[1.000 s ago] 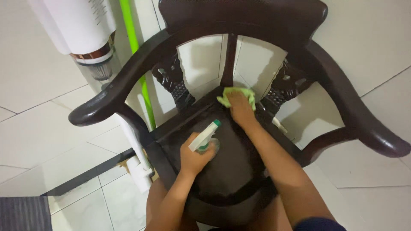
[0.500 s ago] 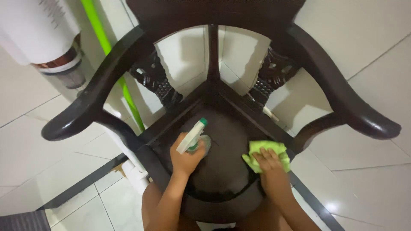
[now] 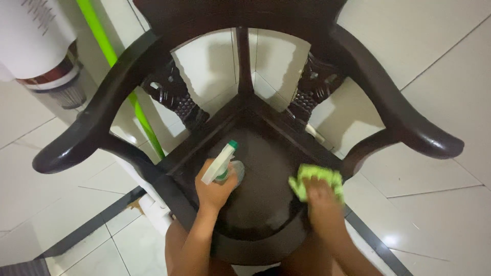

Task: Cleaning a wooden chair using a spray bottle and a cloth while sitting on the floor.

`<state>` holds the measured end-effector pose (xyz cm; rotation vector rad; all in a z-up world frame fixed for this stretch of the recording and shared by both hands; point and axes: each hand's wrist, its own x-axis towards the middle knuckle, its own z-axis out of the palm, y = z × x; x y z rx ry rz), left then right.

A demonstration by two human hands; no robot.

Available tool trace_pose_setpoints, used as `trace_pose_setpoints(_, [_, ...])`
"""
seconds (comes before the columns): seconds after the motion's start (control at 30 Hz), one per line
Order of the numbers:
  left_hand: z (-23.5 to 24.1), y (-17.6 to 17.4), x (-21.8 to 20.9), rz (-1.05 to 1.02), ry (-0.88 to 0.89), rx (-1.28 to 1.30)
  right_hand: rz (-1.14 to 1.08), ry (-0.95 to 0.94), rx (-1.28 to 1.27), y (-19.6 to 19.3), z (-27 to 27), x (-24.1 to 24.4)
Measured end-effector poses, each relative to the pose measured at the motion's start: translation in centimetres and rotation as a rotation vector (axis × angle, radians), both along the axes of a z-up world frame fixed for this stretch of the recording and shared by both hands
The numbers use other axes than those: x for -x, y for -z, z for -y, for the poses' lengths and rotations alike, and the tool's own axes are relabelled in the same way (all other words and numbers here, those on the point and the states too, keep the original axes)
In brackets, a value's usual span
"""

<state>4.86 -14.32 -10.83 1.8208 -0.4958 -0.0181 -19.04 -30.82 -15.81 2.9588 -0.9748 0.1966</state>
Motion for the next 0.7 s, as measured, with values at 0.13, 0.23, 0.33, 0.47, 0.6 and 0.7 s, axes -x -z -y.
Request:
trace_pose_setpoints(0.13, [0.0, 1.0, -0.2, 0.063, -0.026, -0.023, 0.338, -0.132, -0.014, 3.5, -0.3, 0.6])
trace_pose_setpoints(0.23, [0.1, 0.4, -0.1, 0.043, -0.023, -0.029, 0.409, -0.237, 0.197, 1.6, 3.6, -3.9])
trace_pose_setpoints(0.33, [0.2, -0.1, 0.2, 0.090, -0.031, -0.093, 0.525, -0.309, -0.082, 1.5, 8.0, -9.0])
trace_pose_setpoints(0.47, [0.1, 0.4, 0.2, 0.081, -0.033, -0.074, 0.375, -0.168, -0.101, 2.8, 8.4, -9.2])
trace_pose_setpoints(0.6, [0.0, 0.7, 0.2, 0.050, -0.027, -0.062, 0.438, -0.247, 0.348, 4.8, 3.7, -1.8])
trace_pose_setpoints(0.7, [-0.5, 1.3, -0.6, 0.139, 0.124, 0.043, 0.176, -0.122, -0.200, 3.7, -2.2, 3.7])
